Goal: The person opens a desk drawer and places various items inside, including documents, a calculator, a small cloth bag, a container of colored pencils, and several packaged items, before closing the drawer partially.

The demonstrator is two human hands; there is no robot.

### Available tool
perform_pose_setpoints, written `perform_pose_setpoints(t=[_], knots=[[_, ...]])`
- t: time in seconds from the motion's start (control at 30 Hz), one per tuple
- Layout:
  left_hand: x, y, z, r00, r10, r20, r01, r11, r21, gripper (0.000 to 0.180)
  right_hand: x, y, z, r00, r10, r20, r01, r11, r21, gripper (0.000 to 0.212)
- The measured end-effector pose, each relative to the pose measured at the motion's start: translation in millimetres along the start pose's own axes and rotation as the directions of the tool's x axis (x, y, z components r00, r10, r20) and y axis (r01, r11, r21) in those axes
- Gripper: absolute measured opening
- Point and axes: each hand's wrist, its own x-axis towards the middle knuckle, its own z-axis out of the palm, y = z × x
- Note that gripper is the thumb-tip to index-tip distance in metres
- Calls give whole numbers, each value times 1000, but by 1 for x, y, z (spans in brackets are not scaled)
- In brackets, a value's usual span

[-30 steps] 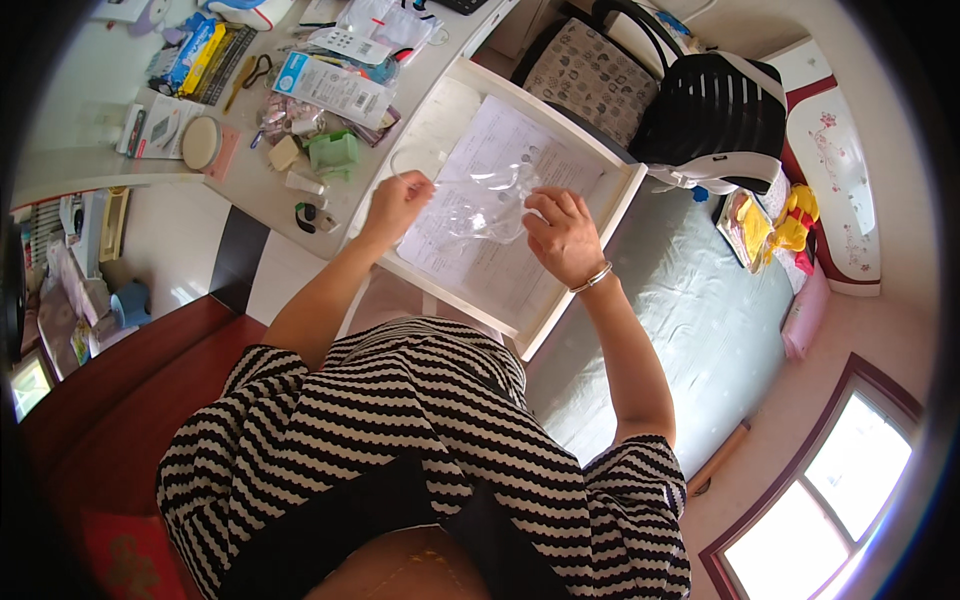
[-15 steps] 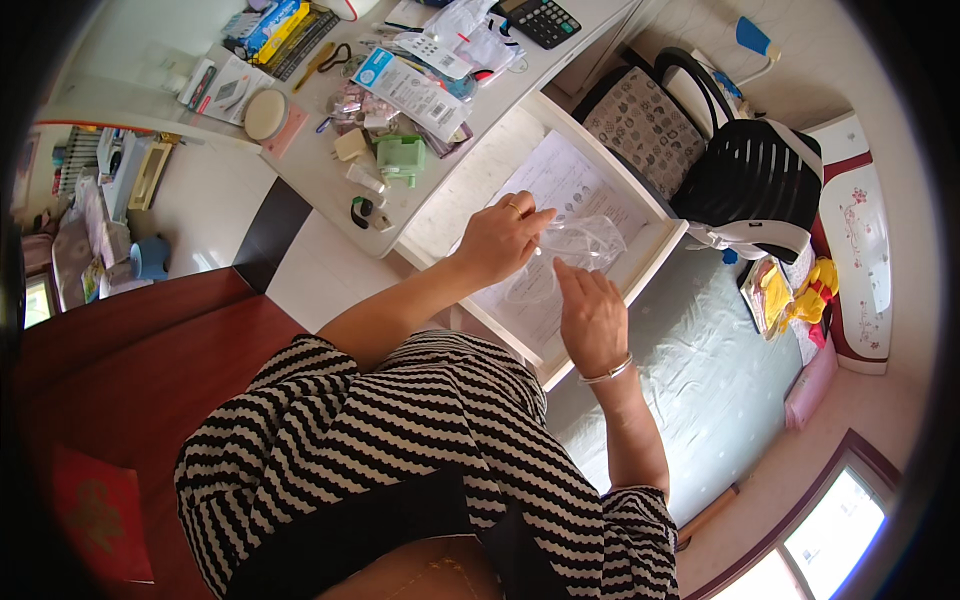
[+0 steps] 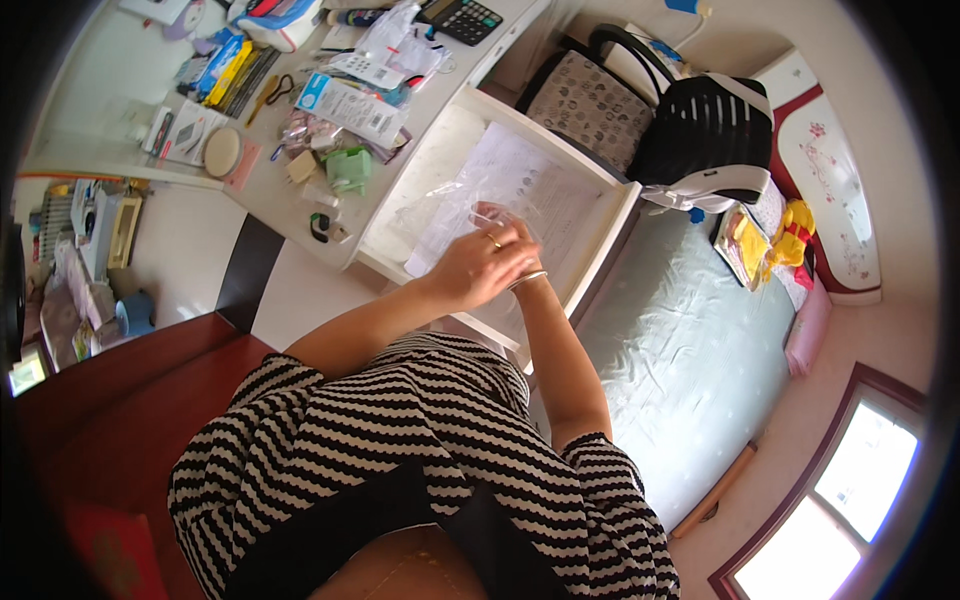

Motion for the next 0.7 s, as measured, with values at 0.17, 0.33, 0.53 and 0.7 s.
perform_pose_setpoints(t=[0.17, 0.33, 0.53, 0.7], knots=[[-12, 36, 14, 971, 195, 137, -143, 937, -317, 19, -2, -16, 32, 997, 75, -28, -80, 978, -191, 53], [-16, 44, -5, 929, 198, 312, -102, 949, -298, 25, -17, -54, 67, 991, 72, 115, -75, 997, 19, 66], [2, 11, -83, 947, 5, -320, 50, 985, 162, 46, -31, -107, 63, 975, -112, 193, 92, 990, 111, 69], [4, -32, -63, 810, -586, -7, 450, 630, -633, 66, -40, -117, 93, 973, -157, 168, 147, 986, 72, 63]])
